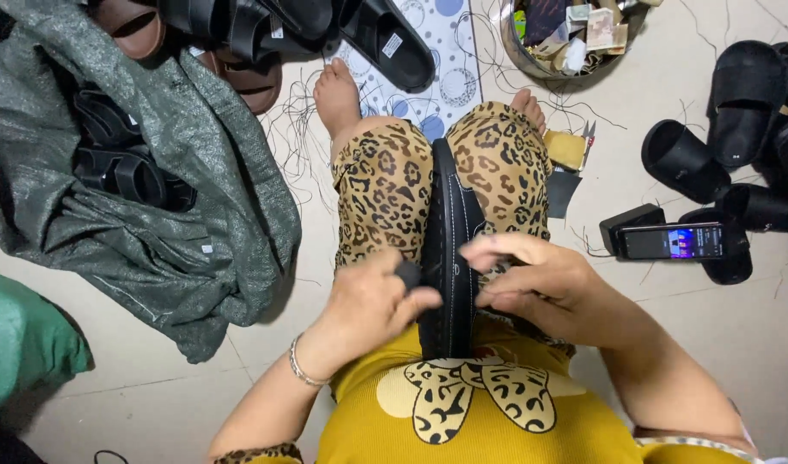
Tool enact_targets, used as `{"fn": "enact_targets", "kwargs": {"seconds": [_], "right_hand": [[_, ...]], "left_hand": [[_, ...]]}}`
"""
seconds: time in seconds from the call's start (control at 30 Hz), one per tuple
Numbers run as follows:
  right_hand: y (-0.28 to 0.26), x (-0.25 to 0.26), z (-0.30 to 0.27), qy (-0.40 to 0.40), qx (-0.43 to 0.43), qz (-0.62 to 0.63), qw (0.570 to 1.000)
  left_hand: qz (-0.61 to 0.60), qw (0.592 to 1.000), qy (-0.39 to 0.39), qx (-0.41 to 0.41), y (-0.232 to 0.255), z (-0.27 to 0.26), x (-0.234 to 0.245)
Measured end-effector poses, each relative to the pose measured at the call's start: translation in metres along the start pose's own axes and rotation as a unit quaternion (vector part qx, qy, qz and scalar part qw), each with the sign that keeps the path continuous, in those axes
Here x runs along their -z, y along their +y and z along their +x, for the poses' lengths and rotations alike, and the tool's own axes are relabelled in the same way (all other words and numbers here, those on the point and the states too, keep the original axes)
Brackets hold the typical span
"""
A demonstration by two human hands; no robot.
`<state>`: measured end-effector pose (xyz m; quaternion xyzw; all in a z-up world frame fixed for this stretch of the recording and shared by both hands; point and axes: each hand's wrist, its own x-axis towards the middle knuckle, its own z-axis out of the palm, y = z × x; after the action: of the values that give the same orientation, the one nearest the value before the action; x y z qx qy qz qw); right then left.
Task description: The person is hand-sewing the upper strap of a black sandal to the sole using a needle and thread, pulling the thread tight after each stitch.
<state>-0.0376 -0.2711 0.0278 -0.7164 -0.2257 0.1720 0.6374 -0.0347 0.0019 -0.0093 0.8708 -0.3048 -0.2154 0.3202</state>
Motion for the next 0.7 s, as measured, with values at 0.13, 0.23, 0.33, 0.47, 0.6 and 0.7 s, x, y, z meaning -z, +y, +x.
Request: {"fn": "enact_targets", "kwargs": {"seconds": [0.13,0.23,0.33,0.47,0.6,0.7], "right_hand": [[0.022,-0.019,0.008,0.073,-0.010,0.243,0.967],[0.025,-0.021,0.011,0.224,-0.085,0.304,0.922],[0.035,0.006,-0.007,0.160,-0.162,0.284,0.931],[0.037,0.049,-0.039,0.300,-0.253,-0.039,0.919],[0.025,0.039,-0.051,0.121,-0.003,-0.446,0.887],[0.008,0.010,-0.031,-0.033,-0.146,-0.242,0.959]], "left_hand": [[-0.148,0.988,-0.026,-0.036,0.000,-0.021,-0.007],[-0.338,0.932,-0.122,-0.036,-0.003,-0.042,-0.012],[-0.456,0.873,-0.173,0.018,-0.016,-0.047,-0.008],[-0.486,0.857,0.012,0.169,-0.047,-0.041,0.039],[-0.153,0.909,0.359,0.149,-0.055,-0.026,0.056],[-0.302,0.935,0.185,-0.003,-0.007,0.018,0.045]]}}
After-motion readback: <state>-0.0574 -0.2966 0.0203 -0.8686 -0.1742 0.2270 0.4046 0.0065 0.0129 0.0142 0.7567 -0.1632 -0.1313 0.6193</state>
